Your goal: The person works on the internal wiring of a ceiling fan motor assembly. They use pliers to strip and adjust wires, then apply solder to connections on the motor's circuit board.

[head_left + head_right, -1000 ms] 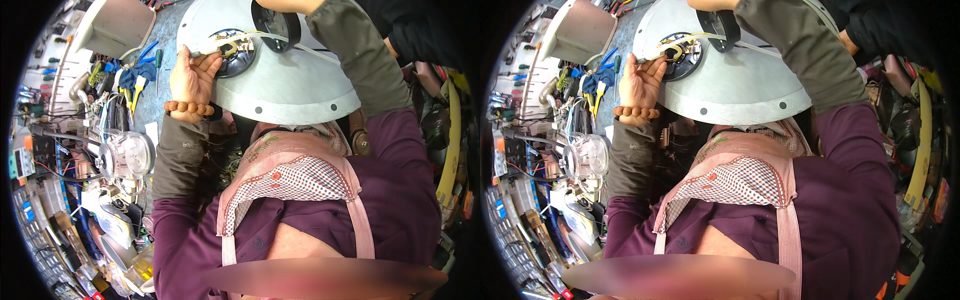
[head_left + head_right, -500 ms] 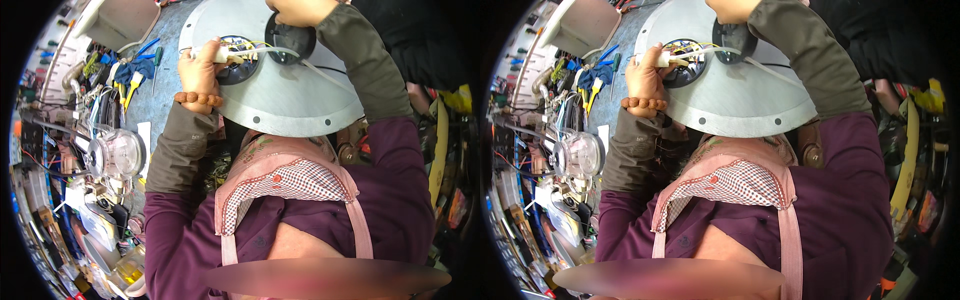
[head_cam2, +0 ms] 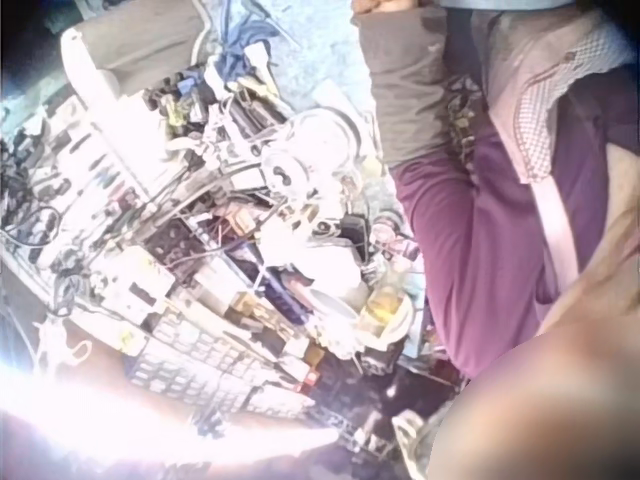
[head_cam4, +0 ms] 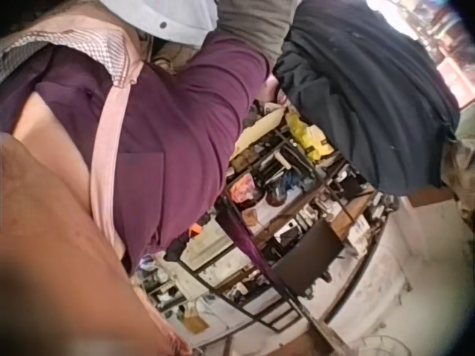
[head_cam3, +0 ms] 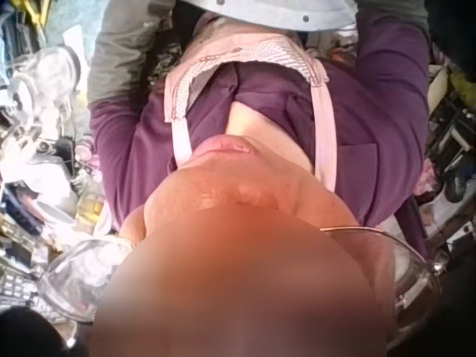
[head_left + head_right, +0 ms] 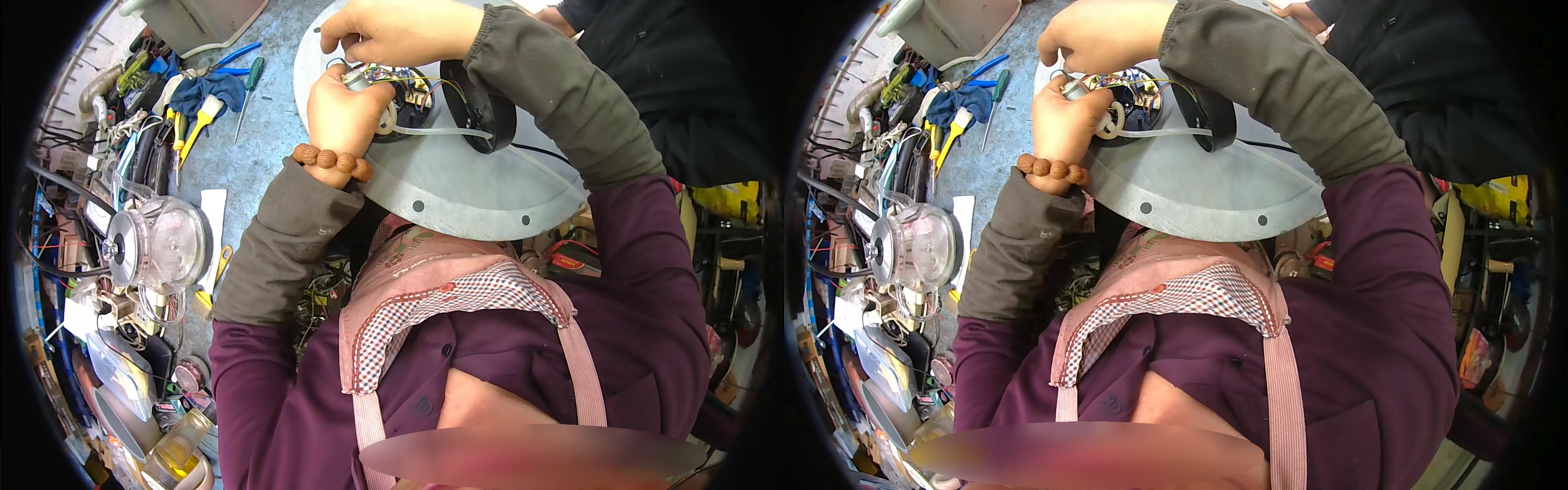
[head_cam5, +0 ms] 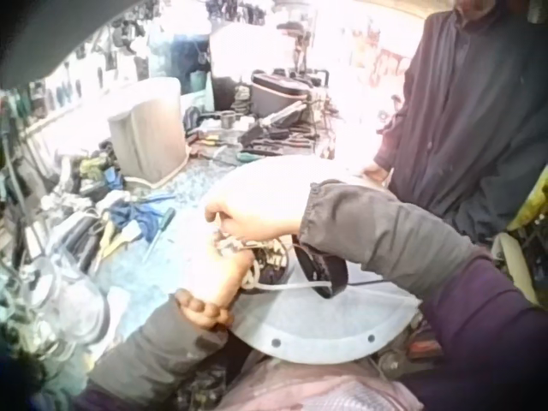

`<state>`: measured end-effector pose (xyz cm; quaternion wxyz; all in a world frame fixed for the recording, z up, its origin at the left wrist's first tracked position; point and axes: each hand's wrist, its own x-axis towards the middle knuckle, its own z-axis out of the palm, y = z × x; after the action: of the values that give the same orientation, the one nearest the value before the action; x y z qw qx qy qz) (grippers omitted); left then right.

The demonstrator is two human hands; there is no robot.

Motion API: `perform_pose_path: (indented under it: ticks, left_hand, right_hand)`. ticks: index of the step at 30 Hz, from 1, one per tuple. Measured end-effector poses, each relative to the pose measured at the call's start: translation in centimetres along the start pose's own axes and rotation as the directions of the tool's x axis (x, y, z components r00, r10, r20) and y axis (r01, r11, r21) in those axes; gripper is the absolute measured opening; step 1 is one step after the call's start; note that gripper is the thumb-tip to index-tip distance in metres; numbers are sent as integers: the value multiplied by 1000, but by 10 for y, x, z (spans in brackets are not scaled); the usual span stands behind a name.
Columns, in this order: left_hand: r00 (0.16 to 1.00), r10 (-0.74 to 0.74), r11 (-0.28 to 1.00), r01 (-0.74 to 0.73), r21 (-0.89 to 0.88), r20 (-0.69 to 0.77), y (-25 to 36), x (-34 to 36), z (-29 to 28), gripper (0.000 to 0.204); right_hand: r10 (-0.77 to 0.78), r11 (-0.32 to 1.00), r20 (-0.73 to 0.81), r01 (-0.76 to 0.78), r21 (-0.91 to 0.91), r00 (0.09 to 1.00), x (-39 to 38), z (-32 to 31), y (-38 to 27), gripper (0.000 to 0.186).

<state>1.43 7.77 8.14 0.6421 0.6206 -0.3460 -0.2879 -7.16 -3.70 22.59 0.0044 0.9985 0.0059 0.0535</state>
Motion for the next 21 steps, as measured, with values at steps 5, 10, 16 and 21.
perform_pose_path:
  ticks: [5, 10, 16, 21]
  left_hand:
    - [1000, 20, 994, -20, 110, -3, -4, 1, 0, 34]
    - [1000, 15, 973, -14, 230, -2, -3, -3, 3, 35]
    - [997, 72, 956, -73, 284, 14, -9, -2, 1, 34]
    - [999, 48, 995, -46, 89, -23, -14, 1, 5, 43]
  right_hand:
    - [50, 997, 112, -57, 61, 993, 12, -5, -7, 27]
    - [6, 998, 112, -12, 55, 994, 13, -1, -2, 26]
    - [52, 998, 158, -55, 12, 986, 14, -3, -13, 26]
    - [208, 916, 231, -272, 296, 950, 9, -2, 5, 27]
